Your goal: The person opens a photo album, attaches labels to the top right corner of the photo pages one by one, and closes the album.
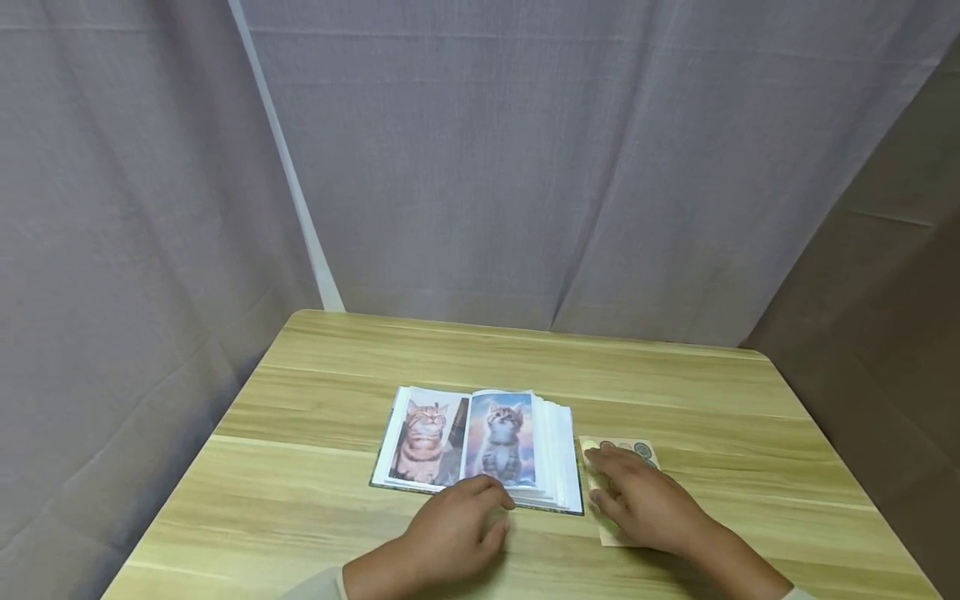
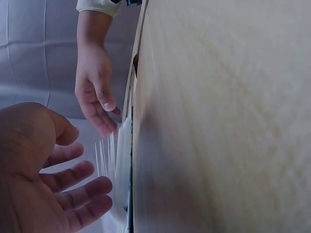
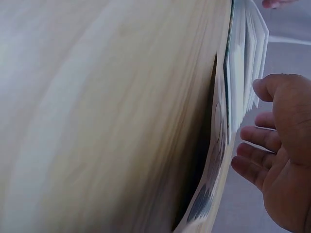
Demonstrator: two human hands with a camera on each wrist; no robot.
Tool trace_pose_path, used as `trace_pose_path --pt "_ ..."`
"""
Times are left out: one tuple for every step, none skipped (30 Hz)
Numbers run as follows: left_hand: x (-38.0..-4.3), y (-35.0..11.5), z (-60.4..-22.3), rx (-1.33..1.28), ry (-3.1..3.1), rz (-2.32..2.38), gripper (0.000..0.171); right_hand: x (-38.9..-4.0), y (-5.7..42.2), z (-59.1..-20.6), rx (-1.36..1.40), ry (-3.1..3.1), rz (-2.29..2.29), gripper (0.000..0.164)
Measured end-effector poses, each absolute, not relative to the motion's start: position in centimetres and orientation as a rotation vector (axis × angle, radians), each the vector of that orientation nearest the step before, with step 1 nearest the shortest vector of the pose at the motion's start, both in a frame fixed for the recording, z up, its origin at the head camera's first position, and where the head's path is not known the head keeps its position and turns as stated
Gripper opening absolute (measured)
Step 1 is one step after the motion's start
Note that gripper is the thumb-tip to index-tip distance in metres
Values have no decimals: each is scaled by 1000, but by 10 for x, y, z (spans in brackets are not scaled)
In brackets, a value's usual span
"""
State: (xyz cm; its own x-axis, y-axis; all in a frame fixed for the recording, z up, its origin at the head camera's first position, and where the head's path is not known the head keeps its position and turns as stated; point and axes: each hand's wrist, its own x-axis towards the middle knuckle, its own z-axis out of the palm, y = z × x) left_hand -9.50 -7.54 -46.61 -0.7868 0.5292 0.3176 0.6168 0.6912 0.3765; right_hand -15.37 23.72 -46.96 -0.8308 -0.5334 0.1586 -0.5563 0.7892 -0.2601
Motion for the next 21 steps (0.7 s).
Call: trace_pose_path --pt "-95 -74 -466 -935 -2720 -705 21 -153 240 -470 865 -2909 458 56" --pt "-94 -73 -466 -938 -2723 -703 21 -153 243 -470 850 -2920 457 58" --pt "-94 -72 -466 -942 -2724 -706 22 -152 246 -470 839 -2927 463 60" --pt "-94 -71 -465 -944 -2724 -708 22 -152 248 -471 826 -2933 466 61" --pt "-94 -70 -465 -947 -2723 -708 22 -152 251 -471 811 -2939 467 63" --pt "-94 -69 -465 -950 -2722 -710 22 -152 253 -471 802 -2937 469 65" --pt "-94 -68 -464 -953 -2720 -710 22 -151 255 -471 793 -2936 471 67" --pt "-94 -66 -464 -958 -2716 -706 22 -151 257 -471 783 -2932 473 68" --pt "-94 -65 -463 -964 -2714 -706 22 -151 259 -471 774 -2927 476 69" --pt "-94 -64 -463 -971 -2710 -701 22 -151 261 -471 764 -2924 478 69" --pt "-94 -62 -462 -976 -2708 -701 22 -151 263 -471 758 -2922 485 69" --pt "-94 -61 -462 -982 -2707 -702 21 -150 265 -471 748 -2923 489 69" --pt "-94 -60 -462 -985 -2707 -702 21 -150 267 -471 735 -2927 488 69" --pt "-94 -59 -461 -993 -2707 -703 21 -150 268 -471 723 -2932 491 71" --pt "-94 -58 -461 -997 -2710 -708 21 -150 270 -471 711 -2937 495 72" --pt "-94 -56 -461 -1001 -2712 -709 21 -150 272 -471 701 -2942 498 75" --pt "-95 -55 -460 -1004 -2715 -712 21 -150 273 -471 691 -2948 498 78" --pt "-95 -54 -460 -1010 -2715 -707 21 -150 275 -472 682 -2954 494 81" --pt "-95 -52 -459 -1014 -2717 -702 22 -150 276 -473 678 -2957 495 84" --pt "-96 -50 -459 -1020 -2716 -693 22 -150 278 -473 675 -2961 499 86" --pt "-96 -48 -458 -1022 -2721 -687 22 -150 279 -474 673 -2965 498 88"
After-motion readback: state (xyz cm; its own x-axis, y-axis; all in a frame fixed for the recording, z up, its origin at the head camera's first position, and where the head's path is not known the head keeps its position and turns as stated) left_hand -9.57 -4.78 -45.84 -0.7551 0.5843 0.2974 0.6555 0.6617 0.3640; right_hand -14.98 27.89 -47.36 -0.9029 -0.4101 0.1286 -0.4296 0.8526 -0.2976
